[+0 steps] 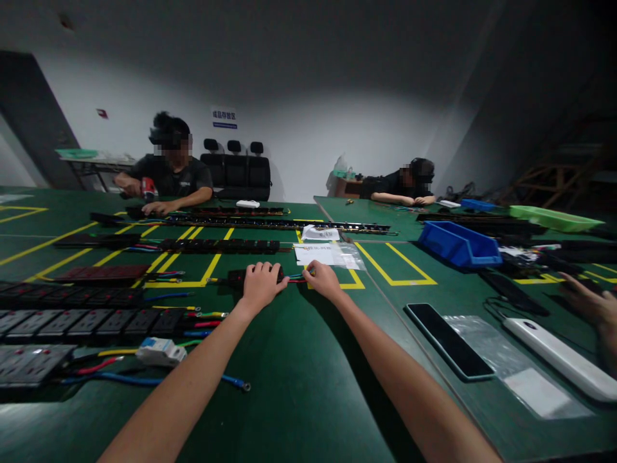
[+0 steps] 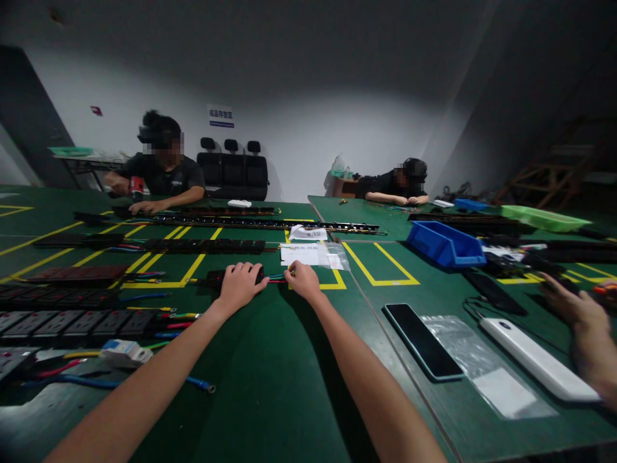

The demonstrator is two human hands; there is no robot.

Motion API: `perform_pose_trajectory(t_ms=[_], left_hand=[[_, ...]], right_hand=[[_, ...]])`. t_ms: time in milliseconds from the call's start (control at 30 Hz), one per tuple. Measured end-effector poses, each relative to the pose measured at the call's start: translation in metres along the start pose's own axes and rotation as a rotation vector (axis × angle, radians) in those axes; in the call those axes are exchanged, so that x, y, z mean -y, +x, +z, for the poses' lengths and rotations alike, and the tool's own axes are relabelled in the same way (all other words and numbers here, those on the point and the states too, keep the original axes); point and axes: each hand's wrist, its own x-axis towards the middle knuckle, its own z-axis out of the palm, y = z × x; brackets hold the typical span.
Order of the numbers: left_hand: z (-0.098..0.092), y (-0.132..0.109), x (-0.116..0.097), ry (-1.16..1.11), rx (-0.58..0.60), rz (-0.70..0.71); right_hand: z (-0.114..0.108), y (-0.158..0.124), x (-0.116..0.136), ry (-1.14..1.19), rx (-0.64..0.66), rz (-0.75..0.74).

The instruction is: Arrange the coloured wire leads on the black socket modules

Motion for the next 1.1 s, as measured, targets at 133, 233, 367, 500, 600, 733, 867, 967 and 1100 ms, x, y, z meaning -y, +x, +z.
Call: perform_pose_trajectory(t_ms=[133,233,367,500,600,733,867,967,1100], left_hand=[[0.0016,0.0006,0.0007,-0.013,-0.001,0.002],[0.0026,0.0008,0.0009,-0.020,-0.005,-0.001],[0.0029,0.0008,0.0011,-0.022,-0.009,0.003],[0.0027,0.0008,0.0015,-0.027,-0.003,0.003],[0.0029,0.0008,0.0017,-0.027,0.001,0.002],[0.0031,0.0002,0.0013,-0.022,-0.003,-0.001],[0.0023,-0.0002,0.0007,-0.006,-0.006,-0.005],[0.0019,0.0001,0.0007,-0.012,0.002,-0.001],[0.0029,0.0006,0.0011,-0.023,-0.001,-0.002]], right_hand=[[0.0014,-0.0044,0.0007,-0.024,0.015,-0.011],[-0.0004,-0.0065,0.0021,-0.038,0.014,-0.007],[-0.0030,-0.0078,0.0045,-0.043,0.032,-0.004],[-0.0043,-0.0085,0.0071,-0.052,0.045,0.009],[-0.0054,-0.0094,0.0093,-0.058,0.050,0.042],[-0.0068,-0.0098,0.0088,-0.049,0.018,0.123],[-0.0053,-0.0080,0.0032,0.016,-0.013,0.103],[-0.0027,-0.0069,0.0010,0.015,-0.028,0.048],[-0.0011,-0.0076,0.0043,-0.039,-0.035,0.004]])
